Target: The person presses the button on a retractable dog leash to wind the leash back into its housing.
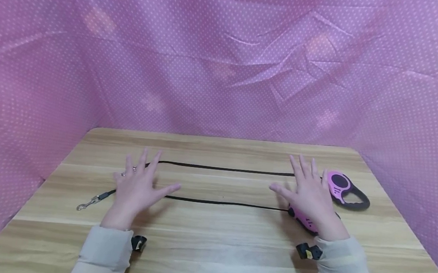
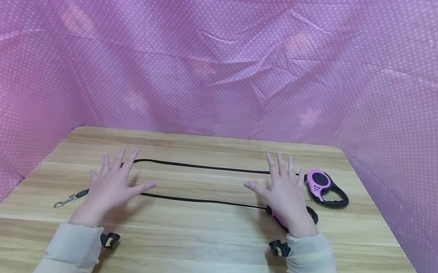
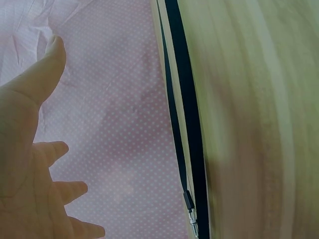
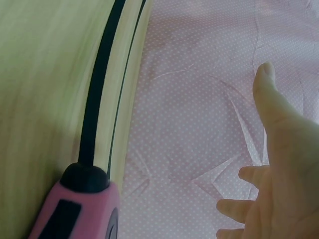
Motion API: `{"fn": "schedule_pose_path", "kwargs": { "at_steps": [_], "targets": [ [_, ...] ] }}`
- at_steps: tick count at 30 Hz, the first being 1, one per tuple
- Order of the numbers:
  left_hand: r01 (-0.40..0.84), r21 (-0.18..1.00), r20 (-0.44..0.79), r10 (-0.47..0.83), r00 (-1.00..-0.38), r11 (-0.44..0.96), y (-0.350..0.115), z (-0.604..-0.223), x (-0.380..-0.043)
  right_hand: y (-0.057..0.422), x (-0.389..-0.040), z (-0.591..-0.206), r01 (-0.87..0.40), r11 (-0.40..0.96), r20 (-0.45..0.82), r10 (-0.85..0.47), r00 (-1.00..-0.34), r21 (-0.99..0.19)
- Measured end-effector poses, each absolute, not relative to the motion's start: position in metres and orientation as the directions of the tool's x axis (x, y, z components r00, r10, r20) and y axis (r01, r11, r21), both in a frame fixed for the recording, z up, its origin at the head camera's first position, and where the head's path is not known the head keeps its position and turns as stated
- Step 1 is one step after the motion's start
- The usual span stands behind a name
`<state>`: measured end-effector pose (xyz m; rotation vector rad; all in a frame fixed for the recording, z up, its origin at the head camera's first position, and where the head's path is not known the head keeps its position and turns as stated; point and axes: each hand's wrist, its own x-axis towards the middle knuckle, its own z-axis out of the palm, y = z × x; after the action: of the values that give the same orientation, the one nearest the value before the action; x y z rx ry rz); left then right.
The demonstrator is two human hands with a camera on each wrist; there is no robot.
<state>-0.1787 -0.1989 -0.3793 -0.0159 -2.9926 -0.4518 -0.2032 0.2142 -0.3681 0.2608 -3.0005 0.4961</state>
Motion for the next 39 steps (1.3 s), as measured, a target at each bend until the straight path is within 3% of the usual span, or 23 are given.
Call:
{"fn": "schedule_pose_path", "kwargs": {
  "at_steps": [39],
  "targets": [
    [-0.023, 0.323, 0.038, -0.038, -0.999, 0.946, -0.234, -0.384, -0.167, 0.258, -0.182, -0.382, -0.112, 0.879, -0.011, -0.132, -0.991, -0.464]
  ]
}}
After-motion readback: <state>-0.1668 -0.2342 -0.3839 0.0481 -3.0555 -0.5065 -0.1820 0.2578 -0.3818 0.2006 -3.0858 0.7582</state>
